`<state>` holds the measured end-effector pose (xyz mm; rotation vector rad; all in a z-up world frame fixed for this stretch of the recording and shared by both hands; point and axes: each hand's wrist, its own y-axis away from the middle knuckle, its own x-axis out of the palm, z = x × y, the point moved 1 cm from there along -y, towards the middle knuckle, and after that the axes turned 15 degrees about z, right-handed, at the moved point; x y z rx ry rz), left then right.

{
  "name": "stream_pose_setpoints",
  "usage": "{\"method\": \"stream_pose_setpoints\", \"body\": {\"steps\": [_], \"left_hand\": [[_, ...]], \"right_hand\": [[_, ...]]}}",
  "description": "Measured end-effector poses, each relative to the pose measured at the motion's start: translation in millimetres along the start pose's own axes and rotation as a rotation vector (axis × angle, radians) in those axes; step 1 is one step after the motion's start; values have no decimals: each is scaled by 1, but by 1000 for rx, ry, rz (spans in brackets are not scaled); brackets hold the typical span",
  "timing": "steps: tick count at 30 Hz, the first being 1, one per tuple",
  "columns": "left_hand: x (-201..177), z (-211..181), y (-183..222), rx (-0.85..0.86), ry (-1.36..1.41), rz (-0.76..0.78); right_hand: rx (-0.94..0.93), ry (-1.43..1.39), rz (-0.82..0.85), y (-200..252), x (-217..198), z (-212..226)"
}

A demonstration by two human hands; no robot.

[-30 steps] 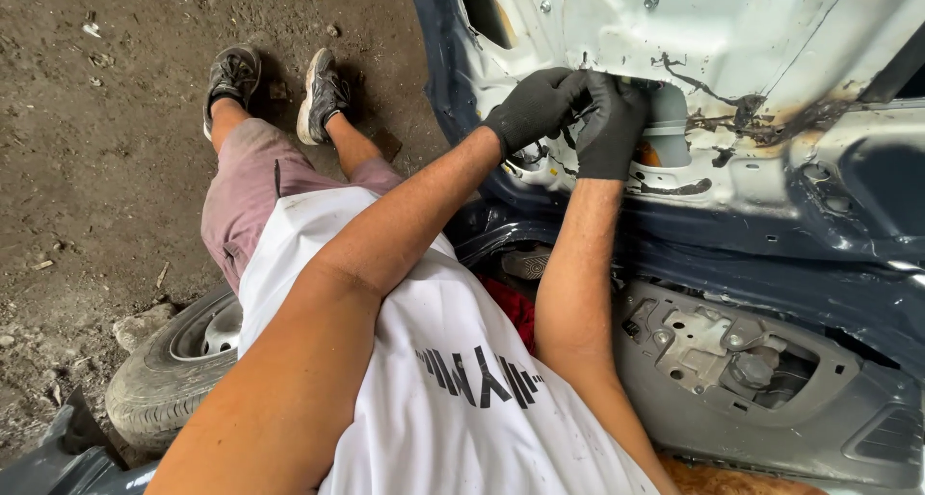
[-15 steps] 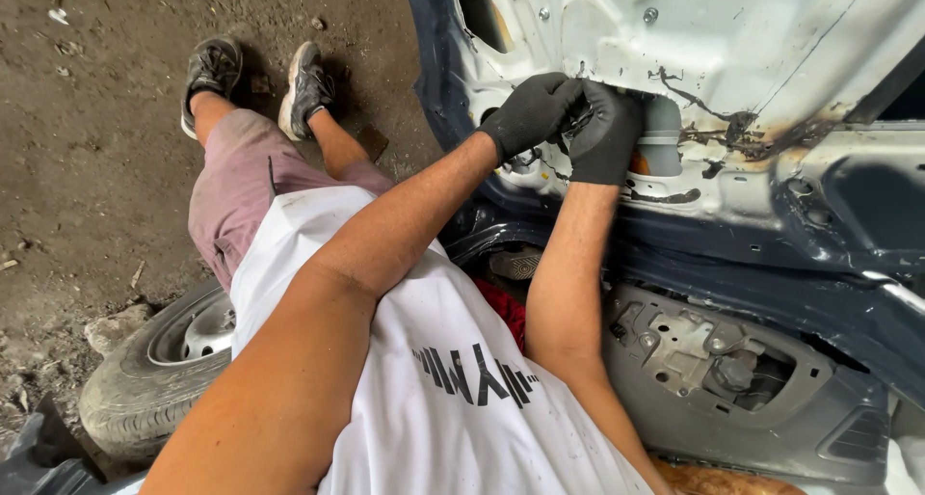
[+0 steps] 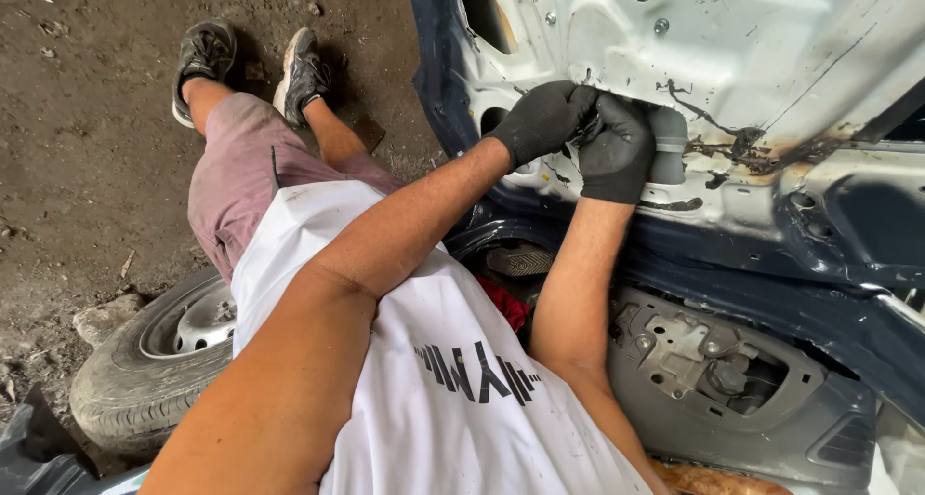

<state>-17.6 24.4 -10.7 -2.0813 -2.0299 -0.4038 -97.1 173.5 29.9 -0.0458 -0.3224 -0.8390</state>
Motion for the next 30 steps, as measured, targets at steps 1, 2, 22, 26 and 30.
{"method": "stream_pose_setpoints", "body": {"steps": [1,2,22,26,30], "left_hand": [[2,9,-7,1,0,-5],[4,17,-13,33,-11,-19],[-16,0,6,33,165,93],[4,23,-14,55,45,-34],[11,27,-16,41,40,-94]], "right_hand": [[2,0,5,0,13,3],[0,37,-9,0,26,6],[-92,227,140,15,58,10],[-12,295,179,21,70,18],[-27,321,137,17,65,16]]}}
